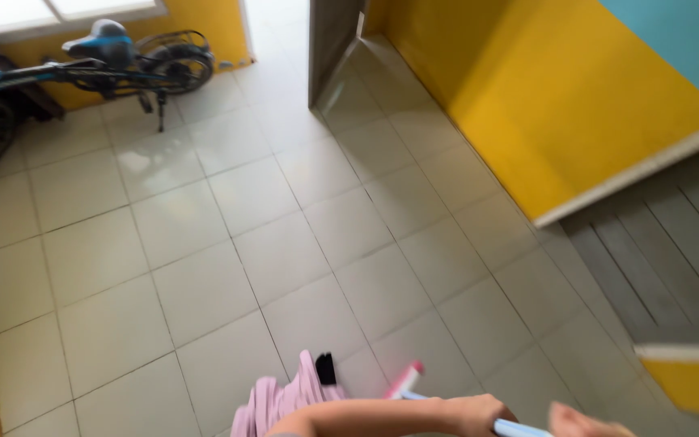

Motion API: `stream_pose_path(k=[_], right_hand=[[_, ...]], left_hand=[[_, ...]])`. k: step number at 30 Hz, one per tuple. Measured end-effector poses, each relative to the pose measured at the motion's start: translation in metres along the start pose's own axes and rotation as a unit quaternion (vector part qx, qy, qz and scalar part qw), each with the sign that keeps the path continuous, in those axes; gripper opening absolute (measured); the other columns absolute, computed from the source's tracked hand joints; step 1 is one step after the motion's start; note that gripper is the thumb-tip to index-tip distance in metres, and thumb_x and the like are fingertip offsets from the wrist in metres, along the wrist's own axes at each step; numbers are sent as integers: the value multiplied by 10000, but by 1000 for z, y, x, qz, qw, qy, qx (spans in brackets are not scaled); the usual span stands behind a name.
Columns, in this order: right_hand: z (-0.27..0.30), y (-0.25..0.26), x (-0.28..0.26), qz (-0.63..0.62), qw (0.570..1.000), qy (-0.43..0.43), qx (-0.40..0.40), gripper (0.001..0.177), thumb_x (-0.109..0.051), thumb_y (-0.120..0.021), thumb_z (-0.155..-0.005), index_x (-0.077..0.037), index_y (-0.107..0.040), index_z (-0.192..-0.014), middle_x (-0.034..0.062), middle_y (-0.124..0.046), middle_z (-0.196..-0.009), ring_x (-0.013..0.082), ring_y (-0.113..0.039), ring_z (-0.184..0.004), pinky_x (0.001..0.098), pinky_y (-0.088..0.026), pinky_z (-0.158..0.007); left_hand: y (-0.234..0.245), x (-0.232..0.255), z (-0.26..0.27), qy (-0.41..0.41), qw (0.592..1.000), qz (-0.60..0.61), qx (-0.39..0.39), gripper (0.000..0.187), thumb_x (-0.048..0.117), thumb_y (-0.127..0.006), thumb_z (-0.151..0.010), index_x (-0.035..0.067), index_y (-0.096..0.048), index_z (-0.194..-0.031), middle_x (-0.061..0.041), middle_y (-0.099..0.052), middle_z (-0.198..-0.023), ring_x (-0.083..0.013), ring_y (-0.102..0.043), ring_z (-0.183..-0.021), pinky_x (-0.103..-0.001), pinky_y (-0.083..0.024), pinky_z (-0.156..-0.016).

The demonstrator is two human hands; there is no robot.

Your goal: The person is sweeping the tiled floor with a pink squeegee-style broom.

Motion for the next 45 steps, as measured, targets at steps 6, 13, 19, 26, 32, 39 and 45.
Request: stream_pose_path(k=[6,13,19,26,32,39,45], right_hand=[[39,-139,18,32,996,-78,34,316,-73,-679,-918,-7,-538,-643,30,-471,-583,99,-423,-517,304,-316,-464],[77,-198,-57,-46,983,167,54,400,-127,-574,-1024,-57,-454,-649,-22,-430,-546,98,-412,-513,306,-342,-555],[72,-251,-69,-67,968,234,53,405,-141,-531,-1053,-72,-416,-671,-11,-427,-569,112,-410,-504,358,-390,-647],[67,-341,-11,-71,948,296,93,335,-69,-503,-1024,-73,-383,-711,-7,-442,-583,117,-432,-513,374,-442,-701],[27,-430,21,-60,952,236,186,258,1,-501,-974,-20,-503,-717,11,-488,-579,101,-449,-510,281,-386,-533],[56,-491,76,-73,945,105,300,324,-46,-551,-995,-24,-509,-674,14,-512,-635,79,-445,-565,262,-343,-522],[168,-458,-28,-67,945,136,291,292,-82,-598,-960,-14,-541,-681,-1,-478,-654,107,-405,-606,291,-318,-554]], left_hand=[[-40,-5,55,34,992,118,15,305,308,-709,-879,76,-724,-1077,-166,-734,-947,-331,-723,-901,-416,-571,-855],[-8,17,109,33,999,5,12,197,279,-715,-849,89,-720,-901,-145,-708,-793,-352,-680,-746,-426,-558,-713],[70,23,153,48,994,-97,12,250,310,-732,-833,107,-630,-729,-133,-650,-697,-380,-632,-677,-461,-516,-631],[138,-27,218,68,976,-209,14,206,240,-731,-748,106,-593,-673,-133,-615,-649,-383,-610,-646,-475,-484,-585],[227,-75,265,159,965,-205,41,171,216,-743,-783,96,-649,-706,-149,-663,-697,-372,-666,-711,-460,-528,-646],[265,-95,309,137,945,-283,87,356,401,-816,-822,85,-691,-716,-167,-681,-703,-393,-657,-748,-480,-523,-709],[196,33,334,100,968,-230,-6,257,354,-803,-760,116,-706,-755,-133,-694,-753,-363,-674,-792,-468,-548,-706]])
Point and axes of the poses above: each hand's wrist, its own z-axis away from the middle knuckle, its own y-axis out of the back of the hand, x = y × z, the point moved 5 cm from there along -z, towards the middle knuckle
